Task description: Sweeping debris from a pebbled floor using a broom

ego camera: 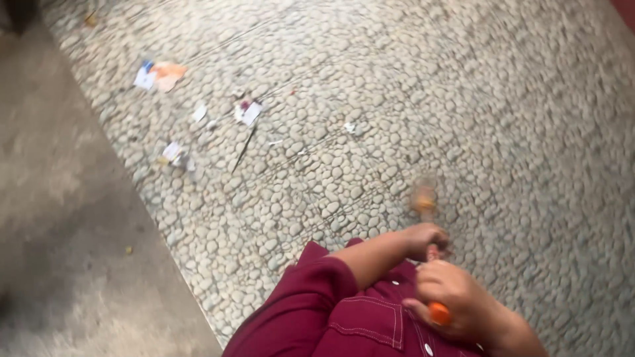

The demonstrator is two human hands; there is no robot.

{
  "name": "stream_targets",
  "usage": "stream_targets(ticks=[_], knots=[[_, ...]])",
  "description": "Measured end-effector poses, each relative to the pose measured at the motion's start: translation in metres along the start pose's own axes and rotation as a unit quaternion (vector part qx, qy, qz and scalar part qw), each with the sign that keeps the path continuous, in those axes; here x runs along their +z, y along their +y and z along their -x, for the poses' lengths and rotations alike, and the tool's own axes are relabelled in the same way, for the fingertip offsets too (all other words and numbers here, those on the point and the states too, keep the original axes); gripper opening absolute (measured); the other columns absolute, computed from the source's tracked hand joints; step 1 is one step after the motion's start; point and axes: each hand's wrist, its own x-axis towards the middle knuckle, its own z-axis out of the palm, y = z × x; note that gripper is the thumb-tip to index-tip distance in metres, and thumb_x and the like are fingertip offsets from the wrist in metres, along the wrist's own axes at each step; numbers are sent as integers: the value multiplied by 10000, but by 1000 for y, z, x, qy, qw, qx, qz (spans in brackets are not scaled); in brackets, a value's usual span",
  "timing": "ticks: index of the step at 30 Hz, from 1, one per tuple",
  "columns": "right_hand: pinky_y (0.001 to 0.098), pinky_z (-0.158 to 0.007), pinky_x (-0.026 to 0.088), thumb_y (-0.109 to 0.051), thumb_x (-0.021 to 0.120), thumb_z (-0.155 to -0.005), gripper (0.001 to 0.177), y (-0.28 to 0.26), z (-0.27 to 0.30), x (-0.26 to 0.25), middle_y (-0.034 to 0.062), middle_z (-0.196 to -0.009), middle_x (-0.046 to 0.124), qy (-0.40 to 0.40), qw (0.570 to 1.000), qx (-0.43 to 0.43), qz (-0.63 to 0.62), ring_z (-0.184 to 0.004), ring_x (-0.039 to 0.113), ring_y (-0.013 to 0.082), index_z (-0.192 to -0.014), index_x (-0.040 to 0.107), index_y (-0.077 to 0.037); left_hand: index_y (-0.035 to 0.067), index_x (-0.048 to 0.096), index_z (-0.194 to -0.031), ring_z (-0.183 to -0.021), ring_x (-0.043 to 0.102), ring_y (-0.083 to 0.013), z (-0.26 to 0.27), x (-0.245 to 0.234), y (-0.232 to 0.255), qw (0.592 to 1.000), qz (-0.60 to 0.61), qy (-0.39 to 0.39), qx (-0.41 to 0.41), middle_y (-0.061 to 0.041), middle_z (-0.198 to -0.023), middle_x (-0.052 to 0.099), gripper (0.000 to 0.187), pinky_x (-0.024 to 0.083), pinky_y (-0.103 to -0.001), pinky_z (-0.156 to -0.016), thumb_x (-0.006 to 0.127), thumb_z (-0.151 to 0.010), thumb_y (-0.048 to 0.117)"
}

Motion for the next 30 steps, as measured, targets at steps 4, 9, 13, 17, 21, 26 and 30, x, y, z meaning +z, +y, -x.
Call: stream_targets(ticks=[4, 9, 13, 17, 21, 26, 30], knots=[[453, -1031, 541, -110, 701, -891, 236, 4, 39, 5, 29, -741, 607, 140, 974, 5, -179, -668, 656, 182, -687, 595, -57, 226, 745, -831, -784, 730, -302, 58, -34, 2, 906, -194, -197, -321, -57, -785, 745, 263, 533, -450, -684, 729, -699, 454], [518, -1067, 517, -80, 683, -919, 88, 61, 85, 95, 141, -1044, 777, 249, 922, 92, -281, -1030, 744, 301, -866, 740, -40, 134, 765, -828, -759, 727, -356, 123, -91, -20, 841, -313, -282, -339, -107, -768, 733, 297, 580, -469, -683, 691, -730, 405], [565, -1032, 531, -527, 587, -1039, 522, 86, 125, 37, 184, -1094, 765, 289, 884, 18, -366, -1111, 715, 389, -999, 762, -36, 159, 726, -740, -687, 710, -400, 53, -69, -6, 859, -303, -251, -328, -126, -689, 710, 628, 523, -509, -576, 586, -798, 768], [539, -1111, 642, -20, 698, -846, 88, 39, 191, -63, 90, -1012, 761, 360, 925, 105, -67, -983, 777, 221, -893, 706, -93, 203, 711, -857, -836, 693, -288, -91, -1, 51, 875, -268, -262, -306, -34, -857, 707, 288, 544, -462, -699, 732, -700, 444], [475, -1063, 647, -318, 689, -812, 174, 41, 251, -97, -29, -934, 763, 280, 955, 74, 59, -916, 785, 137, -915, 665, -180, 145, 595, -795, -659, 647, -357, -166, 109, 18, 992, -60, -101, 43, -84, -749, 644, 364, 467, -481, -585, 642, -754, 503], [392, -750, 600, -275, 795, -785, 227, 99, 234, -38, 14, -760, 699, 336, 932, 67, 122, -714, 698, 205, -723, 650, -113, 159, 685, -645, -608, 689, -357, -179, 148, -42, 965, -117, -232, -44, -84, -634, 713, 229, 531, -471, -577, 685, -668, 388], [342, -753, 625, -283, 588, -969, 313, 170, 247, 9, 122, -863, 725, 485, 846, 161, -148, -824, 743, 216, -787, 658, -38, 180, 742, -859, -923, 720, -323, -116, 100, -100, 861, -173, -353, -323, -101, -892, 763, 574, 537, -483, -823, 612, -728, 723]])
